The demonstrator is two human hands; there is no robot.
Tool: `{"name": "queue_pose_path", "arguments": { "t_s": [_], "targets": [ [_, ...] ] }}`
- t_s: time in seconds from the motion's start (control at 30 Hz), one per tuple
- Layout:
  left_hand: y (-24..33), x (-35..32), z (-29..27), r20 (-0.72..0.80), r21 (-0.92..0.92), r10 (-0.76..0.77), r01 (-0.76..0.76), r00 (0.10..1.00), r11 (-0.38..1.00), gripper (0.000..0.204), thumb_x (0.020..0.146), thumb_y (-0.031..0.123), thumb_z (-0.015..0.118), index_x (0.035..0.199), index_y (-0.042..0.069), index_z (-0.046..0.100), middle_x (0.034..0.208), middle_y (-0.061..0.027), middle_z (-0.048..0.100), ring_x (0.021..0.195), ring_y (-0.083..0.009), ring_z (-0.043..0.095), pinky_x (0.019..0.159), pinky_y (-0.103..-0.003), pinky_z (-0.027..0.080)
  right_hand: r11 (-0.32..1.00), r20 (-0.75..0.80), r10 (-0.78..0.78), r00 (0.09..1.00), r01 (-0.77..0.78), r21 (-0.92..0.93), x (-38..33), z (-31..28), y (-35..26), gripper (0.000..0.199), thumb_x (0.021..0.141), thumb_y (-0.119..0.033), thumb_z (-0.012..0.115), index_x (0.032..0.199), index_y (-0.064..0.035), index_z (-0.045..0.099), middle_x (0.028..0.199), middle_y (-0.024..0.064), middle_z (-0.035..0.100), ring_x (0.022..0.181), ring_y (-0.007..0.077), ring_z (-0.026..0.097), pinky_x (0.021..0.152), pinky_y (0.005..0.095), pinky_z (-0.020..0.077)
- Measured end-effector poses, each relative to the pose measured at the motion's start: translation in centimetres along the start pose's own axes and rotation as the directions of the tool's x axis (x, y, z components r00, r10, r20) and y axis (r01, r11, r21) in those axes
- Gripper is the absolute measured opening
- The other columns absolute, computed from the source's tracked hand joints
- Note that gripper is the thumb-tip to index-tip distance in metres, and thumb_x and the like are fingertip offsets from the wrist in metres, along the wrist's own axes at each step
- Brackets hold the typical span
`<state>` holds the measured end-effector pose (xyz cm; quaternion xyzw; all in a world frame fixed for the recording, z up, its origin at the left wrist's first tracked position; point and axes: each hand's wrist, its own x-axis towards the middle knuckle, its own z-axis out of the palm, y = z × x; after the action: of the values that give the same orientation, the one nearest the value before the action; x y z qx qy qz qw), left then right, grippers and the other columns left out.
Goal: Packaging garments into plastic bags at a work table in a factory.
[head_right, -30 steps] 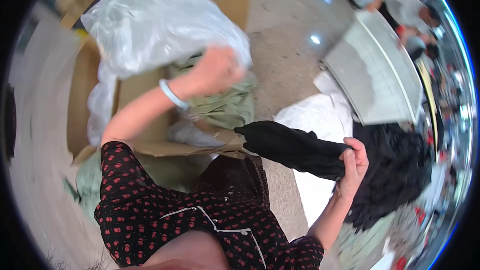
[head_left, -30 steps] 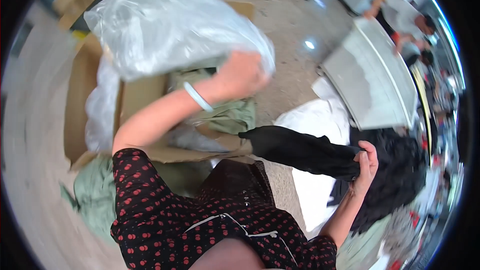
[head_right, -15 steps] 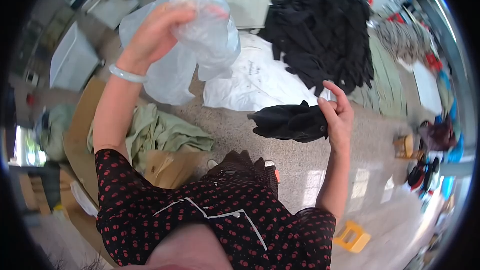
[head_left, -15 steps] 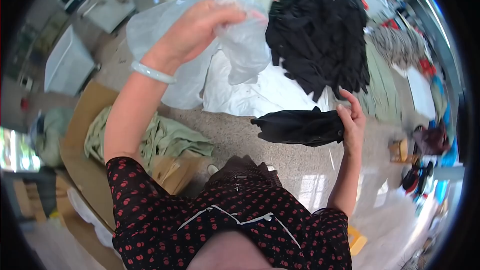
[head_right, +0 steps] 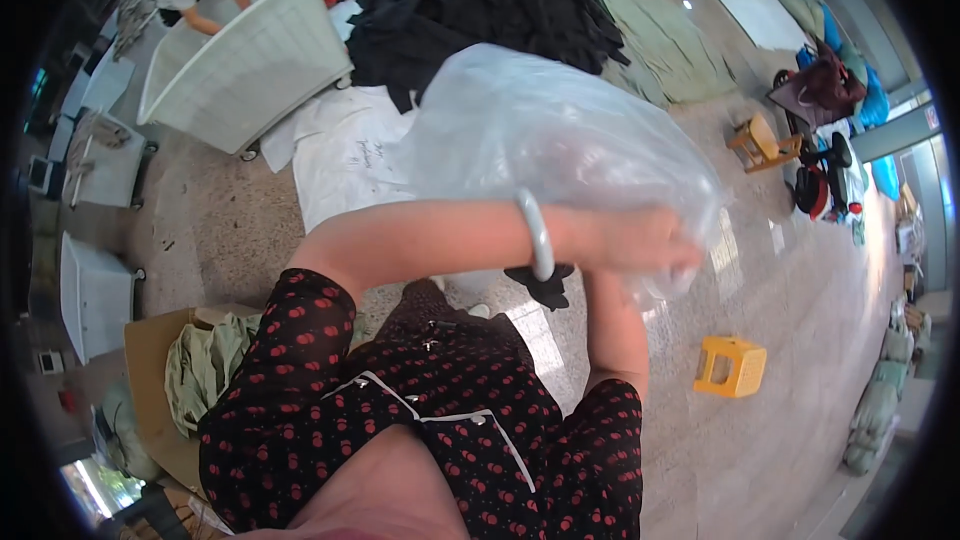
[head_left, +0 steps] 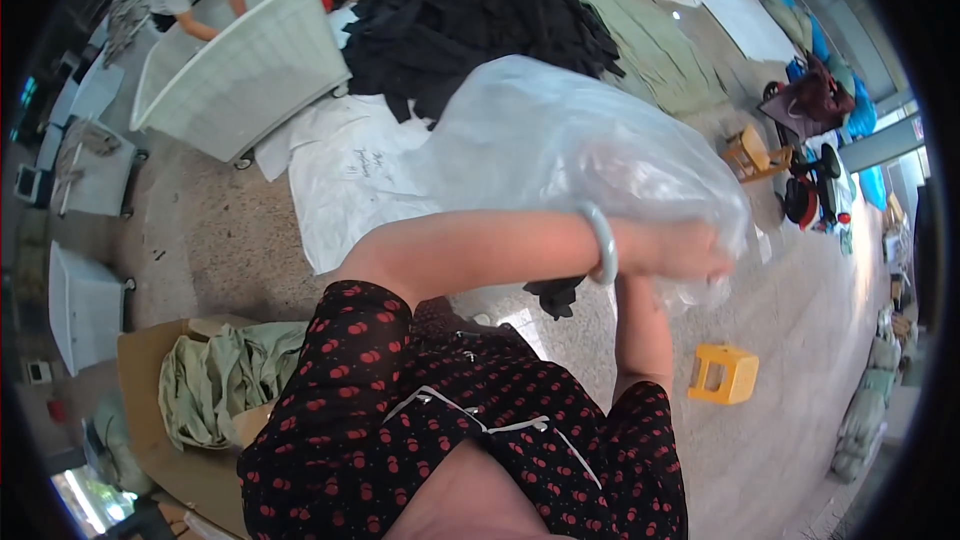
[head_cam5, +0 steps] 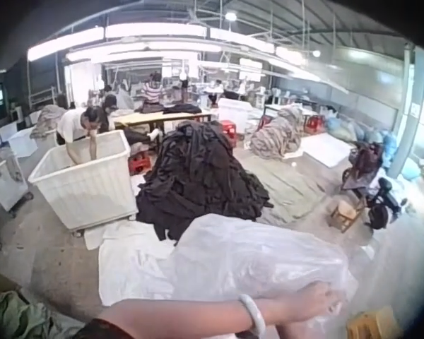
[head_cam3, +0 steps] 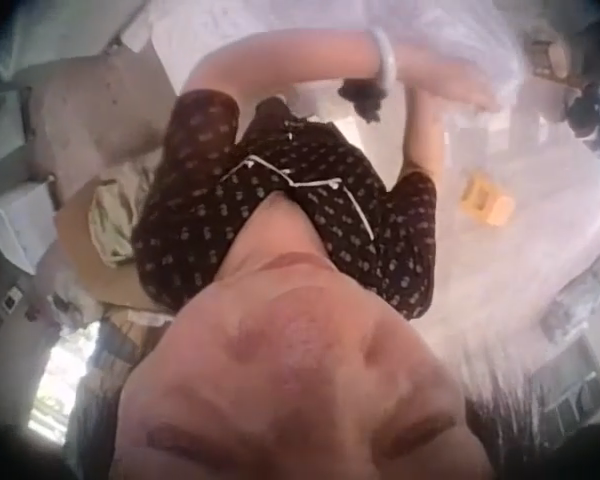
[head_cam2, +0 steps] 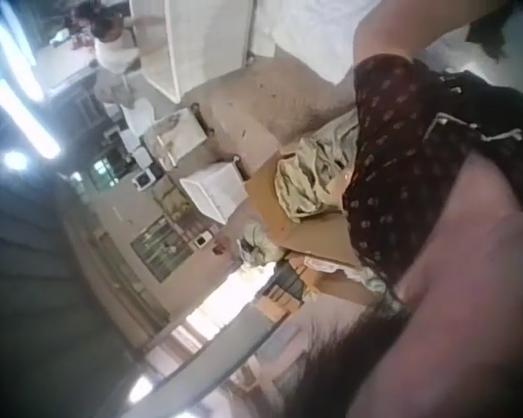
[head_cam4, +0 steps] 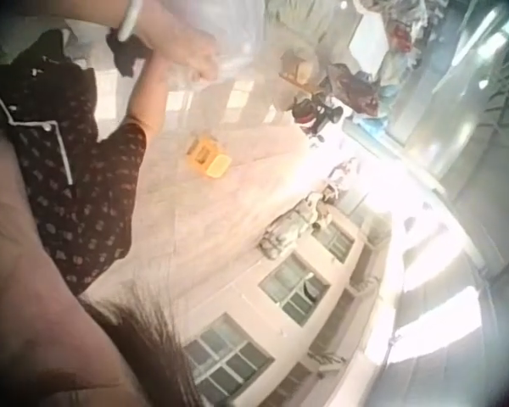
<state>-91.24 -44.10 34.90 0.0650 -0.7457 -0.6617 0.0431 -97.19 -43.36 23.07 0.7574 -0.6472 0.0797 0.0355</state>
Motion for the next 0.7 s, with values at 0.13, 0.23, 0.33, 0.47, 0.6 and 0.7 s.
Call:
{"name": "queue_pose_path", "arguments": {
  "t_s": [0.13,0.23,0.33,0.47,0.6,0.7],
  "targets": [
    [-6.0,-1.5,-2.8,0.287,-0.018,0.231,-0.236,0.93,0.972,0.034,0.077,0.03,0.053,0.087,-0.002,0.056,0.075,-0.0138,0.059,0.071,-0.0178,0.056,0.065,-0.031,0.043,0.962,0.078,-0.048,0.996,0.025,0.272,4.0,2.4,4.2,0.052,0.081,-0.024,0.048,0.125,-0.0036,0.029,0.127,0.0124,0.033,0.116,0.0243,0.034,0.098,0.0361,0.0269],
    [-7.8,0.5,-8.3,0.52,-0.213,0.068,0.052,0.851,0.976,0.021,0.082,0.017,0.05,0.093,0.0,0.055,0.083,-0.0072,0.06,0.075,-0.013,0.056,0.067,-0.026,0.045,0.898,0.141,0.205,0.969,-0.243,0.367,4.8,0.1,20.5,0.051,0.081,-0.024,0.048,0.125,-0.0038,0.03,0.127,0.0115,0.034,0.115,0.0233,0.035,0.097,0.0354,0.0271],
    [-21.1,1.9,-17.1,-0.132,-0.714,-0.243,0.078,0.961,0.696,0.022,0.084,0.02,0.043,0.08,0.001,0.054,0.077,-0.0092,0.056,0.072,-0.0186,0.056,0.069,-0.03,0.044,0.809,0.196,0.249,0.949,-0.315,0.496,4.1,-0.2,22.5,0.05,0.081,-0.023,0.048,0.125,-0.0041,0.031,0.126,0.0106,0.034,0.115,0.0224,0.035,0.097,0.0347,0.0273],
    [-23.9,13.1,-21.2,-0.135,-0.769,-0.647,0.333,0.751,0.546,0.035,0.082,0.037,0.045,0.089,0.003,0.049,0.08,-0.0093,0.054,0.075,-0.02,0.055,0.064,-0.029,0.044,0.628,0.223,0.454,0.863,-0.487,0.607,1.0,-4.5,25.6,0.049,0.082,-0.023,0.048,0.124,-0.0044,0.031,0.126,0.0093,0.035,0.114,0.0211,0.035,0.097,0.0338,0.0276],
    [-25.0,23.4,-23.6,-0.003,-0.843,-0.613,0.327,0.79,0.427,0.059,0.08,0.053,0.042,0.11,0.002,0.038,0.092,-0.013,0.05,0.081,-0.0225,0.053,0.067,-0.033,0.044,0.382,0.259,0.509,0.821,-0.484,0.787,-2.7,-3.8,22.1,0.048,0.082,-0.022,0.048,0.124,-0.0047,0.032,0.125,0.0081,0.036,0.113,0.0198,0.036,0.096,0.0328,0.0279],
    [-25.6,33.3,-23.4,0.082,-0.836,-0.669,0.416,0.739,0.357,0.064,0.078,0.057,0.041,0.112,0.003,0.035,0.088,-0.0123,0.05,0.081,-0.0218,0.05,0.068,-0.035,0.042,0.213,0.248,0.598,0.762,-0.45,0.867,-3.6,-4.8,24.9,0.047,0.082,-0.021,0.048,0.123,-0.005,0.033,0.124,0.0072,0.036,0.113,0.0188,0.036,0.096,0.0321,0.0281]
  ]
}}
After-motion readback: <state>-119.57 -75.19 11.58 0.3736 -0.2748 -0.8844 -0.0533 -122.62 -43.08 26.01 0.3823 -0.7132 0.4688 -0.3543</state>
